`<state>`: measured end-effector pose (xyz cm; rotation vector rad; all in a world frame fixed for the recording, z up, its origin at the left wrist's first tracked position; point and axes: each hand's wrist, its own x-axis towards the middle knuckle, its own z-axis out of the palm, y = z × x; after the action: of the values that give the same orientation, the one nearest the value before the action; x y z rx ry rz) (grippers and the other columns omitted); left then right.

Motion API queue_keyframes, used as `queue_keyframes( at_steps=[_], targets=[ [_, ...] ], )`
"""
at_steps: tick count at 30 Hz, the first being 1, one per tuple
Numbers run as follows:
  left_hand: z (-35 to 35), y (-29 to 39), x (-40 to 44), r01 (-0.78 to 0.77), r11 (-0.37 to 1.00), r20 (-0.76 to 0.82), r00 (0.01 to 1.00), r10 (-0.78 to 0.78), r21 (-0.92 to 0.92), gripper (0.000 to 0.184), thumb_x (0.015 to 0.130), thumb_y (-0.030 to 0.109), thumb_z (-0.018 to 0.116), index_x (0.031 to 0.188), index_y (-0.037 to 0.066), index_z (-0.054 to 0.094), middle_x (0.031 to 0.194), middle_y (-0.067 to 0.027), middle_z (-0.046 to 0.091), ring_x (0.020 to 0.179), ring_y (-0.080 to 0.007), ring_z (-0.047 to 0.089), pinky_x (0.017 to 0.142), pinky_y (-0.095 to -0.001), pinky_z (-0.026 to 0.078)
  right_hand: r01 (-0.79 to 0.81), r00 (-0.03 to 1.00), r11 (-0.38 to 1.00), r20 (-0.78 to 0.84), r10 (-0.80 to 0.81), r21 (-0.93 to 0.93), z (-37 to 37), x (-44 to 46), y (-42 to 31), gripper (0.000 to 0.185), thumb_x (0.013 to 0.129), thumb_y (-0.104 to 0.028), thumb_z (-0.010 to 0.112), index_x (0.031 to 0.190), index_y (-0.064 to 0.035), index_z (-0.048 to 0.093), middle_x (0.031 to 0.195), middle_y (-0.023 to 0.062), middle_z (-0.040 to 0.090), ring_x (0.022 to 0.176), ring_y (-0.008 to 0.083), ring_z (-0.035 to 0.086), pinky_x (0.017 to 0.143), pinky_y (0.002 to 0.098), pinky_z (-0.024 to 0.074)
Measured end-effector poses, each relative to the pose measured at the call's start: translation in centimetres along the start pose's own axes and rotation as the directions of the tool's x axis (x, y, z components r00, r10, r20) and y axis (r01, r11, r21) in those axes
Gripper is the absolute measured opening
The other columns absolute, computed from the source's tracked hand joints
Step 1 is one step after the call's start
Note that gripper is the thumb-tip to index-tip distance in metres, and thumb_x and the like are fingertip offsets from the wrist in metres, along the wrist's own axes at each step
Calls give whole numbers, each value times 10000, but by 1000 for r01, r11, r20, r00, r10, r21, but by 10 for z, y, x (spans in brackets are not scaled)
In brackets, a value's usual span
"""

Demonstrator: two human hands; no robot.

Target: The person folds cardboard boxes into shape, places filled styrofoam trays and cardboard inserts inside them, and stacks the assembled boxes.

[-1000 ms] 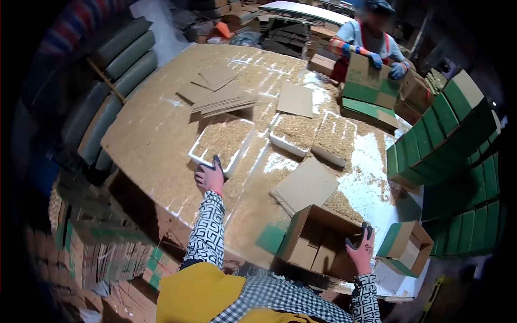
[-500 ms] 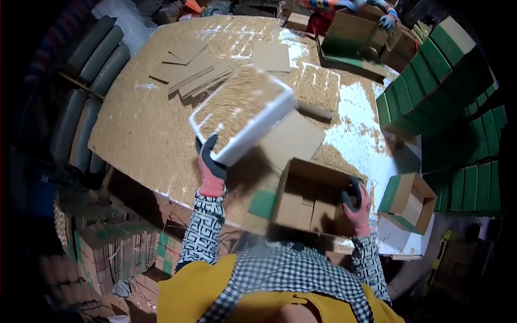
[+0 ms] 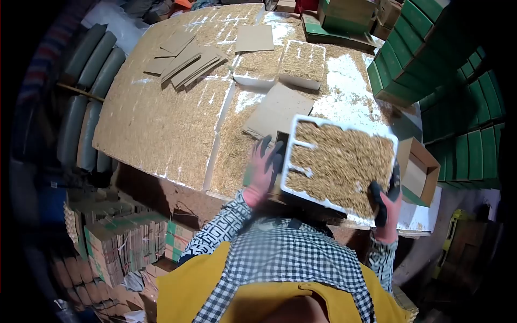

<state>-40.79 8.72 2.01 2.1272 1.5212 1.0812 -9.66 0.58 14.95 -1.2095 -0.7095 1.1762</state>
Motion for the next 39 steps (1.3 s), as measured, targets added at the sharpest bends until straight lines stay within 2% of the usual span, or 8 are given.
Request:
queue_keyframes(
  at_steps=[3, 6, 11, 18, 20, 26, 30, 39],
  targets=[
    [22, -2, -14, 246, 706, 40, 955, -295, -664, 377, 991, 190, 370, 1326, 58, 480, 1366, -154, 434, 1215, -257, 480, 1040, -359, 391, -66, 993, 988, -102, 51, -142, -7, -26, 2, 715, 793, -17, 668, 1433, -33, 349, 1063, 80, 611, 772, 118, 593, 639, 230, 496],
    [6, 30, -16, 263, -472, 422, 866, -269, -841, 481, 967, 157, 463, 1407, 20, 325, 1380, -135, 420, 1266, -190, 432, 1066, -351, 388, -135, 988, 990, -76, 131, -42, 16, -33, 20, 675, 817, -27, 638, 1435, -49, 367, 1119, 65, 598, 826, 105, 589, 700, 224, 483],
    [-4, -23, -9, 465, 519, 401, 885, -237, -717, 482, 1031, 327, 289, 1386, 19, 397, 1353, -119, 487, 1229, -215, 489, 1045, -369, 401, -142, 990, 972, -35, 138, -188, 27, -10, 21, 698, 819, -31, 655, 1448, -63, 356, 1302, 62, 512, 964, 97, 574, 784, 244, 499],
    [-3, -100, 58, 640, 488, 193, 702, -685, -594, 534, 899, 268, 604, 1303, -49, 455, 1287, -219, 512, 1164, -301, 523, 920, -363, 445, -144, 989, 852, -42, 143, -504, 7, 14, 100, 776, 798, -233, 715, 1408, 51, 327, 1355, 208, 473, 1249, 274, 462, 1064, 351, 334],
    [27, -139, 102, 344, 926, -19, 938, -346, 155, 713, 798, 372, 707, 1285, -76, 440, 1226, -265, 526, 1123, -380, 528, 938, -412, 436, -88, 996, 605, -71, 53, -792, 18, 12, 122, 729, 820, -281, 659, 1385, 59, 349, 1358, 292, 433, 1257, 373, 453, 1061, 396, 345],
    [65, -177, 125, 485, 862, 298, 810, -506, 144, 780, 641, 360, 827, 1205, -37, 463, 1052, -226, 570, 968, -327, 539, 824, -405, 436, 381, 852, 470, 105, -513, -796, 32, -5, 108, 464, 769, -151, 683, 1195, -16, 557, 1194, 222, 556, 1080, 377, 555, 913, 419, 463],
    [32, -185, 117, 707, 641, 355, 706, -613, -299, 362, 793, 137, 745, 1051, -6, 533, 676, -35, 580, 470, -112, 505, 389, -256, 396, -63, 781, 614, -422, -460, -787, -70, 16, 125, 373, 799, -196, 703, 1129, -49, 612, 953, 123, 675, 758, 233, 662, 688, 336, 535],
    [-93, -107, 114, 369, 809, -51, 897, -439, -458, 299, 902, 42, 596, 1184, -57, 587, 1103, -76, 640, 982, -157, 597, 875, -280, 474, -526, 758, 213, -568, -321, -823, -238, 32, 259, 390, 753, -304, 707, 1087, -119, 627, 1225, 113, 569, 1183, 308, 466, 1004, 478, 333]
  ],
)
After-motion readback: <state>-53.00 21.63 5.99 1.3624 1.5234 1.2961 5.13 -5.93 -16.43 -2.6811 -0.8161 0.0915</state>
